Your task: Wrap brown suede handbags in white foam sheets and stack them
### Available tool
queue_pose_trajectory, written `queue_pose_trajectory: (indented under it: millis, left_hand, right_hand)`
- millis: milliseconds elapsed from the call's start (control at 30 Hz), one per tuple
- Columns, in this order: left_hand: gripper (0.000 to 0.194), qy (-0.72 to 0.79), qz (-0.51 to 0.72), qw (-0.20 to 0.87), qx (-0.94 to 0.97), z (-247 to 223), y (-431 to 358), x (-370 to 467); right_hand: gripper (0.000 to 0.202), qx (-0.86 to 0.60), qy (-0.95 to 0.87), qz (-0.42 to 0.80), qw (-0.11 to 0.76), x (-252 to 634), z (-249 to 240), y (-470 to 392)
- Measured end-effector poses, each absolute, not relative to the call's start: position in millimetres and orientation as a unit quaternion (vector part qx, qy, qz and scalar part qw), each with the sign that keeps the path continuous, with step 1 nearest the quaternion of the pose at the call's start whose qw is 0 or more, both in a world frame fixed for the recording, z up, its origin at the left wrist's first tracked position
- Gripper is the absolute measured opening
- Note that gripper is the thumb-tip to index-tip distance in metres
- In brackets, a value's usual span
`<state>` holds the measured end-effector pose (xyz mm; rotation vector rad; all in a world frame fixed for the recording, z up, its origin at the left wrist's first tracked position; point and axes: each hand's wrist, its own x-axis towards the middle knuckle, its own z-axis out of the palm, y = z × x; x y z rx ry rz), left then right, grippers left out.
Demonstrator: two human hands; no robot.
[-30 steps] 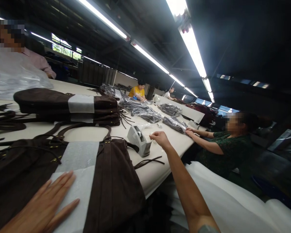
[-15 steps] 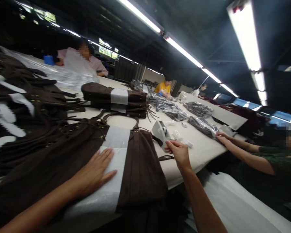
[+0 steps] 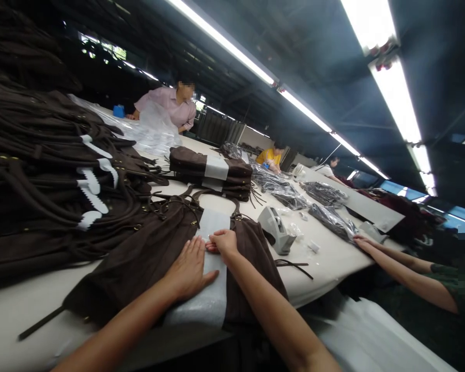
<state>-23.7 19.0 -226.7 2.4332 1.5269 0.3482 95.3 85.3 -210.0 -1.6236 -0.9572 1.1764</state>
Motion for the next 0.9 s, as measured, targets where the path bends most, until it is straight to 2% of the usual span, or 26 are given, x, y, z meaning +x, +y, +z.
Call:
queue_pose_trajectory:
  millis: [367,600,733,800,900]
  left_hand:
    - [0.097,0.531,0.131,0.124,0.828,-226,19,-24]
    - [0.1,0.538,0.091,0.123,0.829,-223,18,-23]
    - [0.101,0.536,0.107,0.12,0.829,-226,19,-25]
    - [0.101,0.534,0.111,0.116,0.83,-226,20,-26]
    - [0.099,0.527,0.108,0.107,0.836,-226,20,-27]
  right_hand:
    - [0.031,-0.697,-0.494,0.474,0.212,107,-197,100]
    - [0.044,-0.683,-0.572,0.418,0.177,119,-204,79]
    - [0.035,-0.636,-0.597,0.463,0.154,129,-196,45]
    - [0.03,-0.608,-0.601,0.484,0.185,145,-185,24]
    - [0.033,-0.594,-0.591,0.415,0.355,196,-163,2]
